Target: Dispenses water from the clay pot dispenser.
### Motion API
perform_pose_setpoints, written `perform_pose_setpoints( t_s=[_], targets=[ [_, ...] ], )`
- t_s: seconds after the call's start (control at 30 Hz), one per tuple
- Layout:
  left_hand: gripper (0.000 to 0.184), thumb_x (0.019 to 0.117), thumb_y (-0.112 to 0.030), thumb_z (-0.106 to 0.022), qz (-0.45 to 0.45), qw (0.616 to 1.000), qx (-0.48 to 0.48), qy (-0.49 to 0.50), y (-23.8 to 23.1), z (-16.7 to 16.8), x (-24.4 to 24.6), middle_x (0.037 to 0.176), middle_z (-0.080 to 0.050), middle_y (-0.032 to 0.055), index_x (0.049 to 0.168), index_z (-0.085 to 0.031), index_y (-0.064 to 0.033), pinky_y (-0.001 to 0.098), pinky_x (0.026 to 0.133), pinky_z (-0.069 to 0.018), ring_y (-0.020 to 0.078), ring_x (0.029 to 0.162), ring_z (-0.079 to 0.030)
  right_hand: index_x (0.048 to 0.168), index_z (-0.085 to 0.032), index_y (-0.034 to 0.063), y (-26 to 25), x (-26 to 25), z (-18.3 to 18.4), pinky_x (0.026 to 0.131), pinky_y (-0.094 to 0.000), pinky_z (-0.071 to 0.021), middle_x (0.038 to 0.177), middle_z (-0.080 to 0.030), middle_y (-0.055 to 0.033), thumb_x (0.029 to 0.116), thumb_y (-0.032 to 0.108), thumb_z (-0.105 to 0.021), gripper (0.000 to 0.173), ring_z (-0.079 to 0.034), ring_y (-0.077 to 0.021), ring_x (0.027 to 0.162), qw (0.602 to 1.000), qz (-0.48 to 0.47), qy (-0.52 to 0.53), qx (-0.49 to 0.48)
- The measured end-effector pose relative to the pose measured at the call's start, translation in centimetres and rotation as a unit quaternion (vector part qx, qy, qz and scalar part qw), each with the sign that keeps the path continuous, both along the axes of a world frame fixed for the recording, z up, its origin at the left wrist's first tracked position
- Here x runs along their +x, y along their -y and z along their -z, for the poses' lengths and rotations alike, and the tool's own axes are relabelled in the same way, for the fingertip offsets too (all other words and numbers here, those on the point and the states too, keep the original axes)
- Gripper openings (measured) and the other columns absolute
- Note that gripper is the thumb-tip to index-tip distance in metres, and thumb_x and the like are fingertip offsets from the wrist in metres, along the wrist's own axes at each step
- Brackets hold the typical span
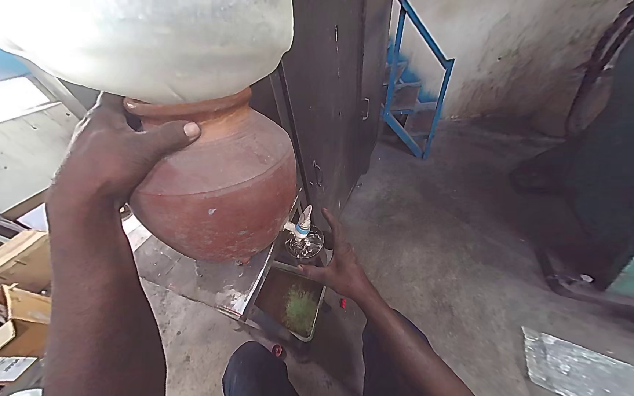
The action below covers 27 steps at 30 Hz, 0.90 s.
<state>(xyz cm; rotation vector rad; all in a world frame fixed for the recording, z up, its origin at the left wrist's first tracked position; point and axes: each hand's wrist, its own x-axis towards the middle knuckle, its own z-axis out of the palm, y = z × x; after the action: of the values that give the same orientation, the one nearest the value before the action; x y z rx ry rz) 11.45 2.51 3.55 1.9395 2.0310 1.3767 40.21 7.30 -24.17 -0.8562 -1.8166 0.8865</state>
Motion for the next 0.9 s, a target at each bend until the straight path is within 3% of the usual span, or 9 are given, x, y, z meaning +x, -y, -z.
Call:
perform_pose_setpoints(
  t_s=[0.23, 0.67, 0.9],
  targets=[
    [0.086, 0.0688, -0.063, -0.083, 0.006, 1.000, 0.003, 0.004, 0.3, 0.0, 0.3, 0.116, -0.069, -0.0082, 0.139, -0.049, -0.0254, 0.0270, 0.085, -0.0610, -0.0006, 0.100, -0.068, 0.163, -0.017, 0.0253, 0.0, -0.1, 0.2, 0.096, -0.0443, -0.0586, 0.128, -0.067, -0.0060, 0.0662, 0.043, -0.094, 0.125, -0.068, -0.0163, 0.112, 1.000, -0.005, -0.006, 0.001],
    [0.088, 0.0677, -0.070, -0.081, -0.024, 0.999, -0.008, 0.022, -0.3, 0.4, -2.1, 0.116, -0.069, -0.0030, 0.138, -0.052, -0.0270, 0.0371, 0.084, -0.0623, 0.0070, 0.100, -0.070, 0.164, -0.017, 0.0243, 0.0, -0.4, 0.2, 0.092, -0.0476, -0.0593, 0.123, -0.069, -0.0059, 0.0658, 0.049, -0.093, 0.126, -0.068, -0.0189, 0.107, 1.000, 0.007, 0.009, 0.007],
    [0.086, 0.0695, -0.069, -0.081, -0.009, 0.998, -0.009, 0.059, -0.3, 0.9, -3.5, 0.116, -0.070, -0.0024, 0.139, -0.052, -0.0268, 0.0368, 0.083, -0.0631, 0.0086, 0.099, -0.071, 0.164, -0.016, 0.0258, 0.2, -0.7, -0.3, 0.089, -0.0486, -0.0593, 0.122, -0.069, -0.0074, 0.0651, 0.048, -0.092, 0.127, -0.068, -0.0198, 0.106, 1.000, 0.007, 0.013, 0.009]
  ],
)
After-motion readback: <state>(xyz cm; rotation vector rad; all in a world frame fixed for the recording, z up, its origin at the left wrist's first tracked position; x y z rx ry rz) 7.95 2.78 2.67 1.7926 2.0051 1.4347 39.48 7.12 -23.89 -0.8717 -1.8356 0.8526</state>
